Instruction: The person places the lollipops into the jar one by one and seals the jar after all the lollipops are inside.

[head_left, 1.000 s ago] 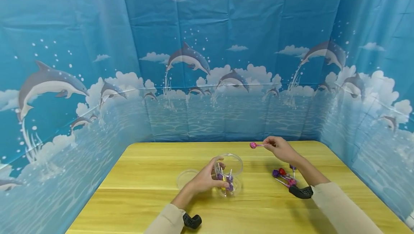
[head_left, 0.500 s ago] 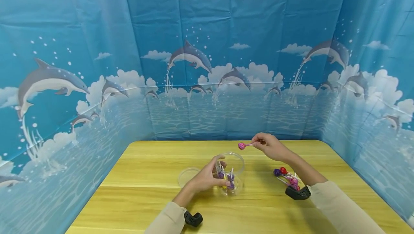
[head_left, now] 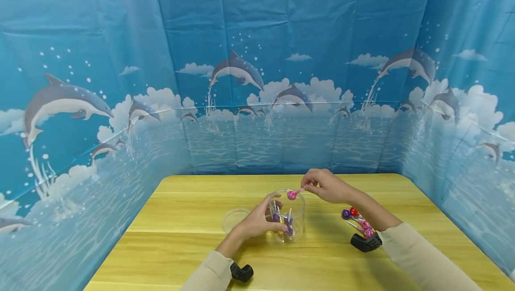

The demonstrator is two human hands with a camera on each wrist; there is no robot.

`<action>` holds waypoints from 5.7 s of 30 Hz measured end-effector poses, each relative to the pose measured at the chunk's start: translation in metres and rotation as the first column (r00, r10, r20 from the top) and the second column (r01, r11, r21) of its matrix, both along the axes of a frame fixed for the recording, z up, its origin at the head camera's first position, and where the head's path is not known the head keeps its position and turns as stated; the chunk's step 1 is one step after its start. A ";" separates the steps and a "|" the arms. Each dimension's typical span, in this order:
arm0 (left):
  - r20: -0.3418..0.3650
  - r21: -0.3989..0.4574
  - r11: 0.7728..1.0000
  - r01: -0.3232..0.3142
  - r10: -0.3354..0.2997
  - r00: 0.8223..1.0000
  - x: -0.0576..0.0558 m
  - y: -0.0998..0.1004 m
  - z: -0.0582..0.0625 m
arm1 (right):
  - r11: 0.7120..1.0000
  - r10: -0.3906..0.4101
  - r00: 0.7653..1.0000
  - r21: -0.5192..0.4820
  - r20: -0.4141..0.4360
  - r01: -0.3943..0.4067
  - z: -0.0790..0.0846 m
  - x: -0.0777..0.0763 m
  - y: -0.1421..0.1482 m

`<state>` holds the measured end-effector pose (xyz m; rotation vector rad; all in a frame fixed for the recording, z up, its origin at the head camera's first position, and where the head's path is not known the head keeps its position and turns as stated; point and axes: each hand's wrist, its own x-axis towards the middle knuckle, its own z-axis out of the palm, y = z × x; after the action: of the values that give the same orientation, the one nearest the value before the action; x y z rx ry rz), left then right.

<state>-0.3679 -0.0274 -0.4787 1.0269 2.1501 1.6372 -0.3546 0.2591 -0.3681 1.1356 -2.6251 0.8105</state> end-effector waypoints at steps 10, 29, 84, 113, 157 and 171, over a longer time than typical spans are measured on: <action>0.013 0.000 1.000 0.008 -0.008 1.000 0.002 -0.002 0.001 | 0.958 0.161 0.986 0.246 -0.033 -0.148 0.022 0.004 -0.020; 0.007 0.012 0.999 0.035 -0.035 0.999 -0.002 -0.003 -0.002 | 0.832 0.004 0.941 0.522 0.337 -0.190 0.039 -0.002 -0.070; -0.017 -0.023 1.000 -0.008 0.007 1.000 0.001 -0.003 -0.002 | 0.965 -0.051 0.966 0.262 0.255 -0.019 0.042 0.025 0.055; 0.000 -0.019 1.000 0.014 -0.014 1.000 0.001 -0.005 -0.002 | 0.971 -0.198 0.910 0.198 0.365 0.132 -0.020 0.028 0.158; -0.003 -0.023 1.000 -0.002 0.002 1.000 -0.001 -0.005 -0.005 | 0.715 -0.680 0.716 -0.073 0.159 0.695 -0.125 0.039 0.184; 0.001 -0.047 0.999 0.007 -0.007 1.000 0.002 -0.006 -0.003 | 0.681 -0.672 0.695 -0.156 0.256 0.715 -0.117 0.036 0.183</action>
<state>-0.3663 -0.0336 -0.4815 1.0187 2.1712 1.5752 -0.3182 0.4416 -0.4851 -0.0625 -2.6510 1.0284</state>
